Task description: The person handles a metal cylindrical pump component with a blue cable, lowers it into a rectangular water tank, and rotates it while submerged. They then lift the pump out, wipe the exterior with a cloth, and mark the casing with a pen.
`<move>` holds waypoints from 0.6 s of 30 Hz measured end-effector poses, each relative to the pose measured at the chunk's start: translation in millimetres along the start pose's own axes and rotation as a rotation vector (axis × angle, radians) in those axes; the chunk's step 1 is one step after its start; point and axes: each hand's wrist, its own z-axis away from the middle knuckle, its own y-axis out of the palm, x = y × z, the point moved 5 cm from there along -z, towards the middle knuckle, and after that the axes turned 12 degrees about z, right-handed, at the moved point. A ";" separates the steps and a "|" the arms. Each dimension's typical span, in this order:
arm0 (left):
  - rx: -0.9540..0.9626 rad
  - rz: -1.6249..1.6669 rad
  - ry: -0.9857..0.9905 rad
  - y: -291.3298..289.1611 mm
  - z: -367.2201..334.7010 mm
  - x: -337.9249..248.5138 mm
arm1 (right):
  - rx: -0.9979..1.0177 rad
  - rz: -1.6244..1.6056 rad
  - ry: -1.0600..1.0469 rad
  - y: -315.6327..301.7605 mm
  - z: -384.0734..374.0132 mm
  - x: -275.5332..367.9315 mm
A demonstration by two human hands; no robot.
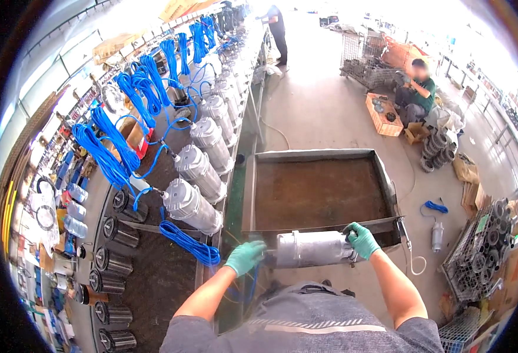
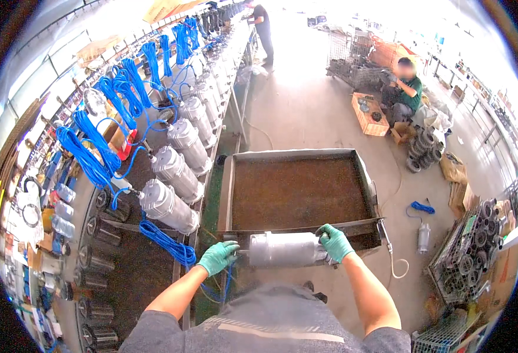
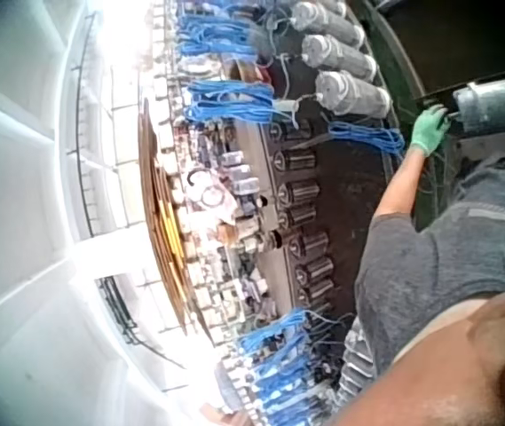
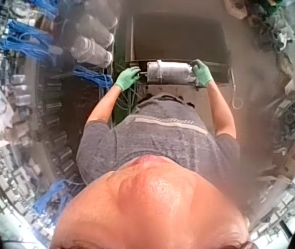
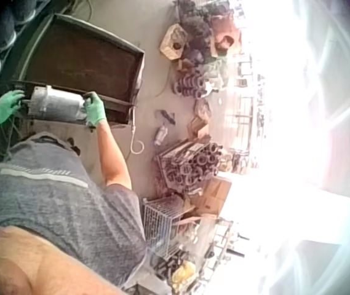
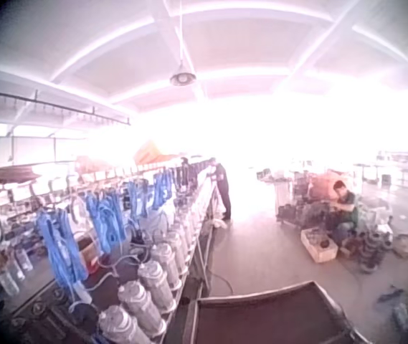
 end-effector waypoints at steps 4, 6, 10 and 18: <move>-0.030 0.054 0.041 13.4 8.2 22.6 | -0.003 -0.052 0.012 5.2 -2.9 -1.6; 0.010 0.217 -0.068 25.8 7.9 39.1 | -0.005 -0.093 0.016 6.0 -5.6 -2.3; 0.004 0.651 -0.386 57.5 -6.2 65.7 | 0.026 -0.166 0.117 5.3 -21.3 -15.5; 0.103 1.274 -1.058 88.1 -1.1 75.5 | -0.010 -0.048 0.086 -0.7 -13.2 -6.3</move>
